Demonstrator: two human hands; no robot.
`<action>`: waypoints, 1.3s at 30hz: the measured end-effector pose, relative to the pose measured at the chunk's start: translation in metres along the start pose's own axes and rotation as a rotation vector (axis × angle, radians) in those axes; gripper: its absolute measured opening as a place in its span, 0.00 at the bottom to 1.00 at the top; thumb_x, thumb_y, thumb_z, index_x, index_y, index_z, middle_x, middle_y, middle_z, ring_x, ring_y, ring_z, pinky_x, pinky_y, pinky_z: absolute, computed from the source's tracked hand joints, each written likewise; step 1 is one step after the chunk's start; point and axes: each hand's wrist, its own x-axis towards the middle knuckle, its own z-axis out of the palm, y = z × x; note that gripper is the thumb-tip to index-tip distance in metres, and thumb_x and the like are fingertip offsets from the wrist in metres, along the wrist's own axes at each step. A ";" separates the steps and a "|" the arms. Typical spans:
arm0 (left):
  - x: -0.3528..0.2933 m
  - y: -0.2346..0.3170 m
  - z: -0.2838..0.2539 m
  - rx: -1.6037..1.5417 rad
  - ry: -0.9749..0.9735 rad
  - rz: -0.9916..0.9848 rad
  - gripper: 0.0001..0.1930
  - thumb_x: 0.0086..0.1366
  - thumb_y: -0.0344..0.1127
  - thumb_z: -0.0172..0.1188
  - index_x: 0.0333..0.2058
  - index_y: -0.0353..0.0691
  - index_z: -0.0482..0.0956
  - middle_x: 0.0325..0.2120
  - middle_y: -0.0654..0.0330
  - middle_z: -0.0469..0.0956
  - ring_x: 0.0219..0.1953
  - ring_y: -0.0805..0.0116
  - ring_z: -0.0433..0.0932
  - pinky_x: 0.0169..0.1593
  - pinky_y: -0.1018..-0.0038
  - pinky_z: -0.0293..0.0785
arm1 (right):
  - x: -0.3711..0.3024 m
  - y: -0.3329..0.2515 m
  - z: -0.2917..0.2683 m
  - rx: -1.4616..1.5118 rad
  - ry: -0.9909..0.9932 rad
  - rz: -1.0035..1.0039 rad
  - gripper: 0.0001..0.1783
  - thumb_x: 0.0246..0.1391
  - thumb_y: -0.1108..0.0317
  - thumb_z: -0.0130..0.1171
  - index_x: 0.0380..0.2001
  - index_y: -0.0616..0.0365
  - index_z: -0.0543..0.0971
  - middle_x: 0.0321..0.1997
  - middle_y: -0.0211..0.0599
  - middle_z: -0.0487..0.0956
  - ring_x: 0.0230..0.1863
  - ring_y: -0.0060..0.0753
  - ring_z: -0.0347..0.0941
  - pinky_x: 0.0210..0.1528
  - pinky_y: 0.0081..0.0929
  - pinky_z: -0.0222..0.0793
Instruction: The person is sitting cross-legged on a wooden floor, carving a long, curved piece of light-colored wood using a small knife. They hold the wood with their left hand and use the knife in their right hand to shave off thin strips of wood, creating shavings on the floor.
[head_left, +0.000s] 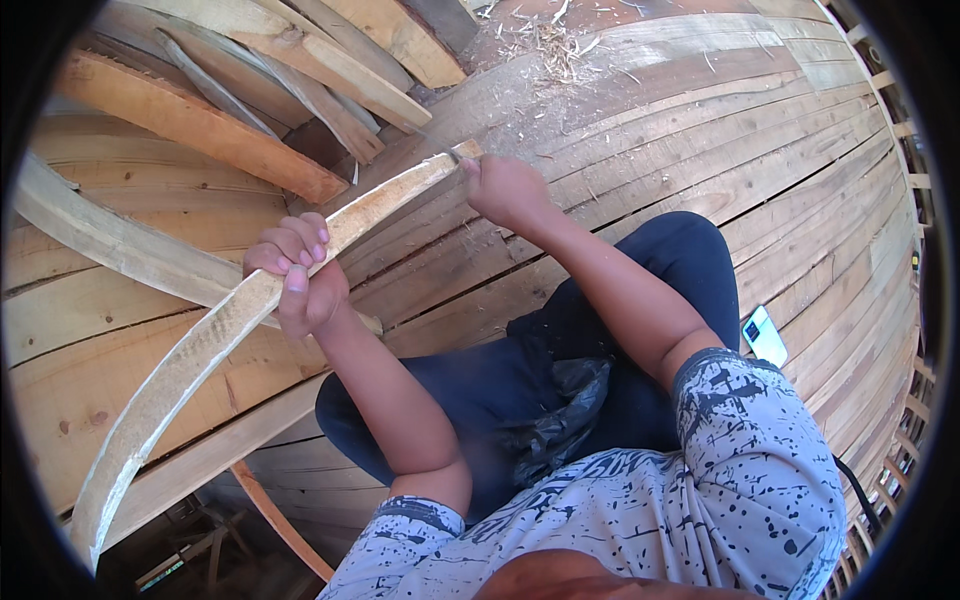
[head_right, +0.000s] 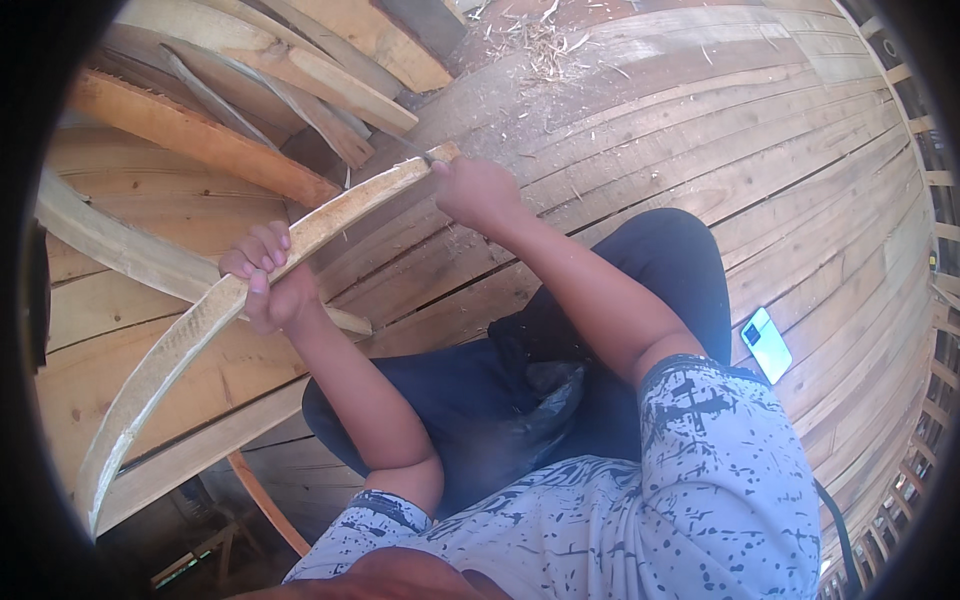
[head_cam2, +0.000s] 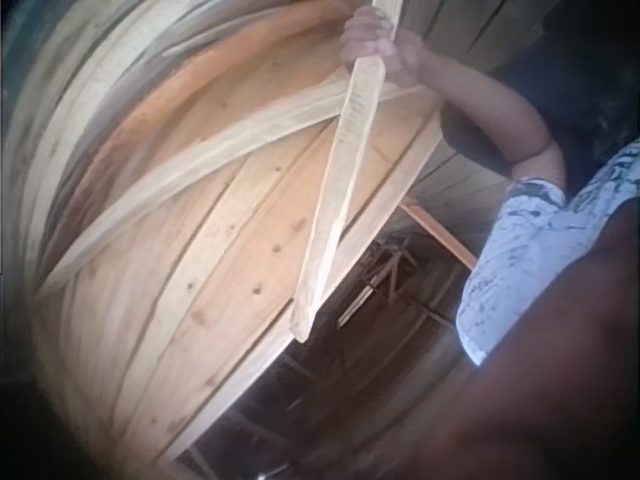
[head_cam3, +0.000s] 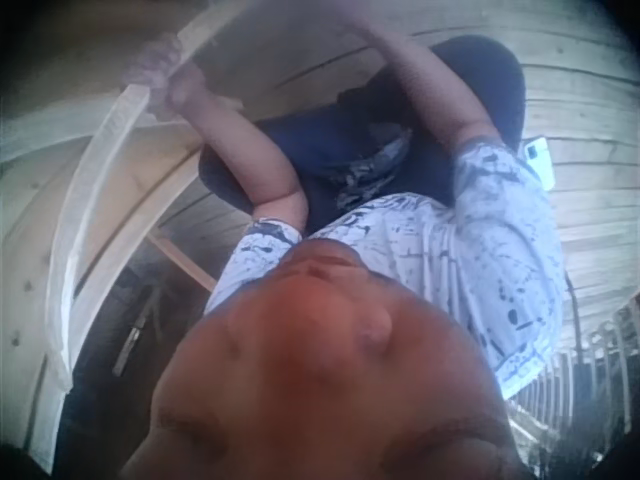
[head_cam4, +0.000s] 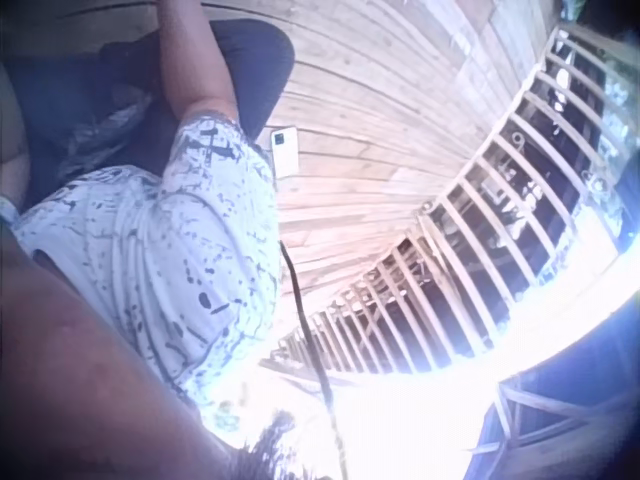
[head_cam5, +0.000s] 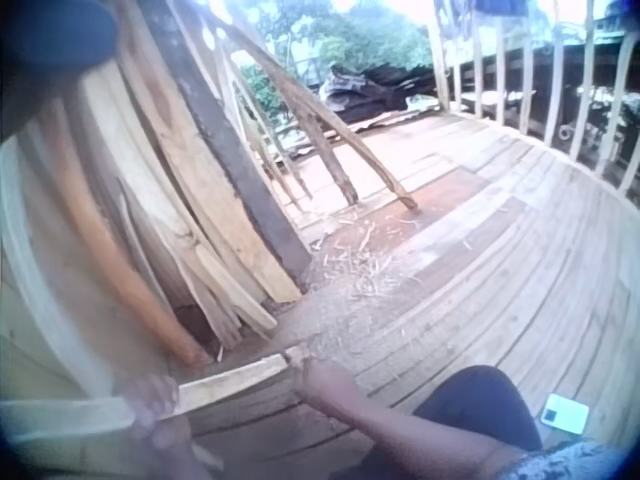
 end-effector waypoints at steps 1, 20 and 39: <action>0.000 0.003 -0.006 0.010 -0.009 0.002 0.06 0.54 0.31 0.58 0.29 0.49 0.69 0.24 0.67 0.65 0.29 0.72 0.64 0.40 0.69 0.61 | -0.010 -0.027 -0.012 0.048 -0.001 -0.077 0.24 0.68 0.53 0.43 0.34 0.63 0.78 0.28 0.61 0.79 0.33 0.67 0.76 0.36 0.57 0.68; 0.001 0.000 0.002 -0.043 -0.041 0.053 0.08 0.53 0.27 0.57 0.30 0.43 0.69 0.23 0.61 0.67 0.26 0.68 0.66 0.36 0.67 0.64 | 0.008 -0.016 -0.002 0.084 -0.018 0.034 0.26 0.67 0.52 0.44 0.29 0.65 0.79 0.26 0.60 0.78 0.33 0.66 0.75 0.38 0.56 0.68; 0.001 -0.004 0.007 -0.045 -0.002 0.051 0.08 0.50 0.26 0.56 0.29 0.43 0.67 0.22 0.61 0.67 0.26 0.67 0.66 0.37 0.67 0.66 | 0.005 0.000 -0.006 -0.075 -0.022 0.094 0.21 0.61 0.52 0.53 0.29 0.60 0.82 0.28 0.54 0.81 0.35 0.59 0.79 0.38 0.53 0.72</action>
